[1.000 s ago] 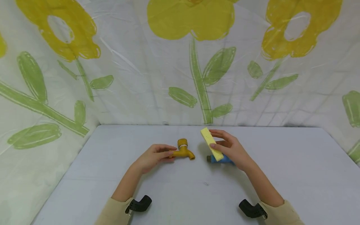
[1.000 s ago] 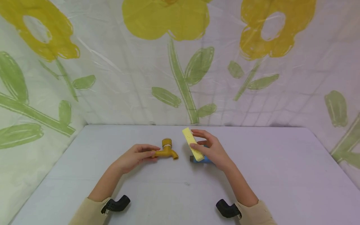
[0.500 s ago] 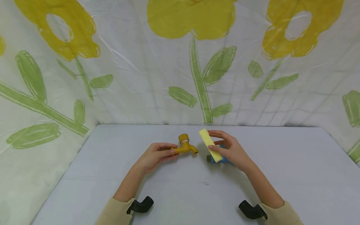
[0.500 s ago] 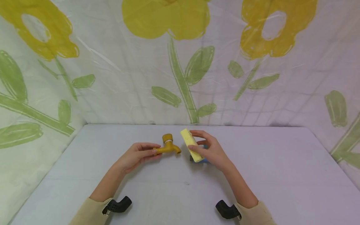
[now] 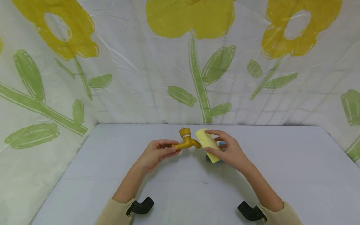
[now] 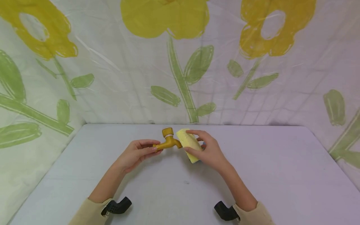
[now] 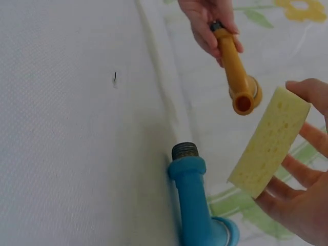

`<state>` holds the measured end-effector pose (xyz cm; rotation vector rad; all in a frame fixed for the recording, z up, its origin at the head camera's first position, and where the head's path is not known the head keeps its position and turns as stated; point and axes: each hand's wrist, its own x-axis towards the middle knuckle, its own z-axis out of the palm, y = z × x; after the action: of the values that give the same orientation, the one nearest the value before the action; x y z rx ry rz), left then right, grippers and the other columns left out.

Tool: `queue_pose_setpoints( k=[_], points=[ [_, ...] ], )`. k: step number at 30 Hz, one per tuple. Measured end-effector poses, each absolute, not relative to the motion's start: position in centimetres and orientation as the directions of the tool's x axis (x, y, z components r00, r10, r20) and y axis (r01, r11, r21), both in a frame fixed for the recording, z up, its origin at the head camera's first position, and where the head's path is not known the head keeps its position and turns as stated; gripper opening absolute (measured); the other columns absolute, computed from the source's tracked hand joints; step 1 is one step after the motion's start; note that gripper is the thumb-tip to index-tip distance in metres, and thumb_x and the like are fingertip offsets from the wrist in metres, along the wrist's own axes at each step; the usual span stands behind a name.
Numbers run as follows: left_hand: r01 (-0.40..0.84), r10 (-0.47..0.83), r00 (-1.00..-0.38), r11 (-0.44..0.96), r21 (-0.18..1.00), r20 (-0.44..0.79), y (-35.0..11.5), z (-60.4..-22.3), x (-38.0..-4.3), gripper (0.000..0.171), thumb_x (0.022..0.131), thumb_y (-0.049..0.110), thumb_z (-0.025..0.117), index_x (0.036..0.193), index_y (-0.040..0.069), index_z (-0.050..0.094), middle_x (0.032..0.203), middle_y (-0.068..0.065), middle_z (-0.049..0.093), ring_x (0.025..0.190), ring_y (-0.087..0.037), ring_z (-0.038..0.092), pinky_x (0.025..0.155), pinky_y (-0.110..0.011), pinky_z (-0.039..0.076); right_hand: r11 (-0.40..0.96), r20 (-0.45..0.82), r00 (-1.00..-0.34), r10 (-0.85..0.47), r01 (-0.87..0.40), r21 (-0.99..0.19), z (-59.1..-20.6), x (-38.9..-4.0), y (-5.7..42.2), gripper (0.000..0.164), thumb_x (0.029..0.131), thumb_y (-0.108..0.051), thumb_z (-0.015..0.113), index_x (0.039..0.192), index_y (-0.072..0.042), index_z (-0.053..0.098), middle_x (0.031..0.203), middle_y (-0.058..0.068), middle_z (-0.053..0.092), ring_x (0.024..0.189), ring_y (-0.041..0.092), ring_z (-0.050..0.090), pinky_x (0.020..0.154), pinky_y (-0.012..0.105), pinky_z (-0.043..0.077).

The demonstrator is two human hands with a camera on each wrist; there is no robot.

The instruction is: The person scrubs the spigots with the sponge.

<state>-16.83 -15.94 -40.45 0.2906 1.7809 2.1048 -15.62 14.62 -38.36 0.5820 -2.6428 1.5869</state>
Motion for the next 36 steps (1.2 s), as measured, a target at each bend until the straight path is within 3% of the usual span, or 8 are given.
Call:
queue_pose_setpoints(
  k=[9, 16, 25, 36],
  points=[
    [-0.124, 0.401, -0.915, -0.148, 0.981, -0.055, -15.3, -39.7, -16.4, 0.037, 0.102, -0.008, 0.062, 0.135, -0.022, 0.056, 0.119, -0.008, 0.072, 0.100, -0.015, 0.076, 0.099, -0.035, 0.061, 0.515, 0.332, -0.889, -0.315, -0.454, -0.727, -38.0, -15.2, 13.9, 0.051, 0.093, -0.015, 0.083, 0.141, -0.012, 0.067, 0.146, 0.013, 0.060, 0.131, 0.037, 0.059, 0.088, 0.050, 0.058],
    [-0.102, 0.393, -0.919, -0.164, 0.981, -0.030, -14.8, -39.5, -16.1, 0.037, 0.101, -0.010, 0.062, 0.134, -0.024, 0.055, 0.115, -0.006, 0.072, 0.100, -0.015, 0.076, 0.099, -0.036, 0.061, 0.565, 0.420, -0.855, -0.303, -0.516, -0.644, -37.8, -14.8, 13.2, 0.049, 0.088, -0.012, 0.086, 0.135, -0.011, 0.071, 0.143, 0.016, 0.061, 0.133, 0.041, 0.057, 0.101, 0.060, 0.053],
    [-0.092, 0.358, -0.933, -0.170, 0.981, -0.026, -14.4, -39.2, -16.0, 0.037, 0.099, -0.012, 0.062, 0.133, -0.025, 0.055, 0.112, -0.005, 0.074, 0.098, -0.013, 0.076, 0.095, -0.033, 0.063, 0.643, 0.487, -0.802, -0.345, -0.580, -0.500, -37.5, -14.1, 12.8, 0.049, 0.085, -0.014, 0.088, 0.132, -0.015, 0.073, 0.142, 0.013, 0.061, 0.114, 0.032, 0.058, 0.084, 0.047, 0.058],
    [-0.070, 0.342, -0.940, -0.197, 0.978, 0.002, -14.0, -39.1, -15.7, 0.037, 0.099, -0.015, 0.060, 0.134, -0.027, 0.053, 0.113, -0.005, 0.074, 0.101, -0.015, 0.076, 0.099, -0.039, 0.061, 0.650, 0.612, -0.712, -0.344, -0.651, -0.392, -38.1, -14.1, 12.1, 0.053, 0.079, -0.013, 0.092, 0.129, -0.012, 0.073, 0.138, 0.016, 0.062, 0.115, 0.037, 0.059, 0.079, 0.046, 0.060]
  ],
)
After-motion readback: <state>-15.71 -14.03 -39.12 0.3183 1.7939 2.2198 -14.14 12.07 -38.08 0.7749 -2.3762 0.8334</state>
